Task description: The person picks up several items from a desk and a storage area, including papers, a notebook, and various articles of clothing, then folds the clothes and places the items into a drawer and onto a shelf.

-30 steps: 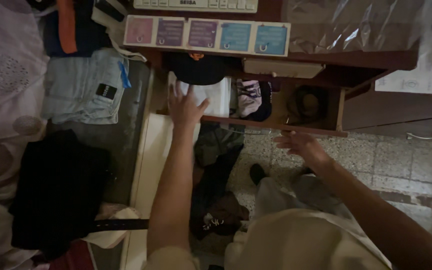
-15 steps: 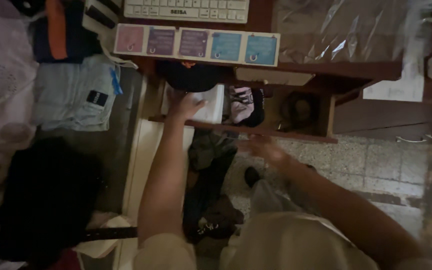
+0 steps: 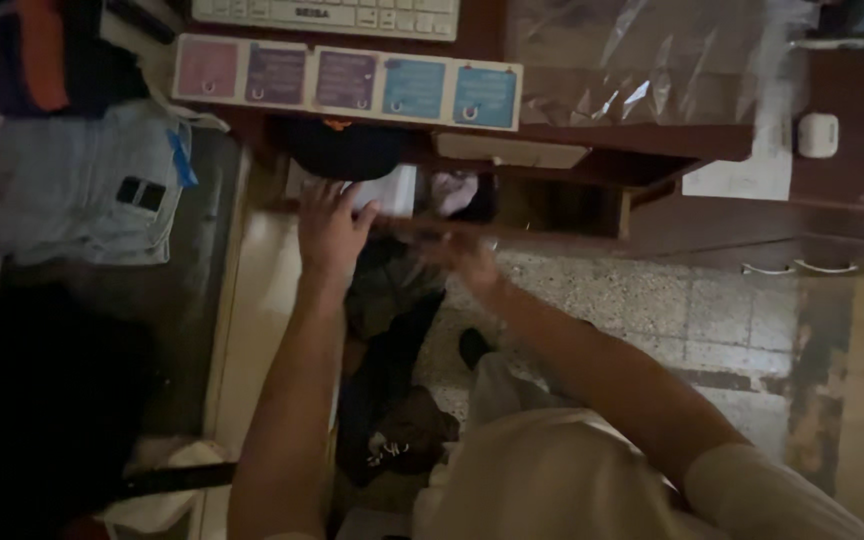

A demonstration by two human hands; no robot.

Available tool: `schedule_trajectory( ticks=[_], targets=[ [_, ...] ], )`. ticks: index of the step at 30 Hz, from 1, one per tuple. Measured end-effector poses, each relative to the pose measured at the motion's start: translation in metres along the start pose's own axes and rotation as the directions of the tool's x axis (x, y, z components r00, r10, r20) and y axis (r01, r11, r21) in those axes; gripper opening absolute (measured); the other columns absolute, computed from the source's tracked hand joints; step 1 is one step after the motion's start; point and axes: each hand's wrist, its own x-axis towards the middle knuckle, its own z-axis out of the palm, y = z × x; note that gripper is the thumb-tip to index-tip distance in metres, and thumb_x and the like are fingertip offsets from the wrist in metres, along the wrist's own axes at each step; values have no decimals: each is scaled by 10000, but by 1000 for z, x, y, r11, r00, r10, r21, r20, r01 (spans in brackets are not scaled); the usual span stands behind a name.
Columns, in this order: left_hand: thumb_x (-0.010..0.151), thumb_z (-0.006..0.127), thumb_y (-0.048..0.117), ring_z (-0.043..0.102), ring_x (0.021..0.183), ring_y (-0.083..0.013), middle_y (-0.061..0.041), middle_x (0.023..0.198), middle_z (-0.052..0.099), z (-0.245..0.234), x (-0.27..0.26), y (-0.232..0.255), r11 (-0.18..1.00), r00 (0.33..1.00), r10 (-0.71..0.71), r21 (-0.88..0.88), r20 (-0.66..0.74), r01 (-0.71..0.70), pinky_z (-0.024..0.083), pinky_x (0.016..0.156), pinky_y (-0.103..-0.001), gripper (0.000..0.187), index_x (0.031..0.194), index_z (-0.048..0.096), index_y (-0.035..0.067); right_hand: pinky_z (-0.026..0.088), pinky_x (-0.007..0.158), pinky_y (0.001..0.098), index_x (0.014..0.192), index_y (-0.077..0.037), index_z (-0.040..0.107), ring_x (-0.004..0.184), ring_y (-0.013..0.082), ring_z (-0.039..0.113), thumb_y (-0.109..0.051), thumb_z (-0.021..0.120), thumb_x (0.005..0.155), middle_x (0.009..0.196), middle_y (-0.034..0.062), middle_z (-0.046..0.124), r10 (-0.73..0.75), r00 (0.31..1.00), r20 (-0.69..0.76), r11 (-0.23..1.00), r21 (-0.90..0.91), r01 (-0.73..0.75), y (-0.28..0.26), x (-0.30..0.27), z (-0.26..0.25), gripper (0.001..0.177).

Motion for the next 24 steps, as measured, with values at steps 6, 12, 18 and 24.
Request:
schedule_trajectory(
  ticks=[6, 12, 18, 24],
  targets=[
    [1057, 644, 367, 465, 1415, -400, -185, 1506, 531, 14, -28, 20, 993, 974, -122, -14, -189, 121, 342, 1193, -538, 504, 1420, 608, 19, 363, 1182, 550, 1610, -105, 342, 1475, 426, 421, -583, 423, 1031, 1632, 213, 406, 59, 957, 284, 748, 622, -231, 15, 96, -49, 755],
    [1051, 617, 350, 456, 1431, -419, -217, 1549, 496, 26, -41, 30, 988, 970, -133, -99, -203, 115, 346, 1212, -531, 540, 1448, 552, -9, 322, 1161, 576, 1597, -153, 363, 1460, 393, 391, -701, 372, 957, 1626, 165, 391, 222, 966, 135, 929, 272, -252, -9, 104, -61, 843],
    [1000, 629, 396, 462, 1434, -424, -190, 1534, 512, 30, -46, 67, 965, 949, -239, -160, -204, 208, 337, 1212, -541, 549, 1407, 569, 33, 392, 1143, 556, 1575, -158, 382, 1425, 358, 442, -686, 420, 958, 1596, 134, 425, 226, 973, -40, 974, -10, -227, -74, 37, -15, 813],
    [1046, 516, 459, 410, 1478, -421, -170, 1602, 450, 56, -20, 160, 736, 738, -613, -544, -283, 403, 292, 1188, -586, 629, 1535, 466, 67, 414, 1142, 538, 1590, -73, 340, 1424, 362, 429, -703, 473, 999, 1578, 190, 401, 32, 921, 389, 999, -9, -31, -102, -33, 84, 874]
  ],
)
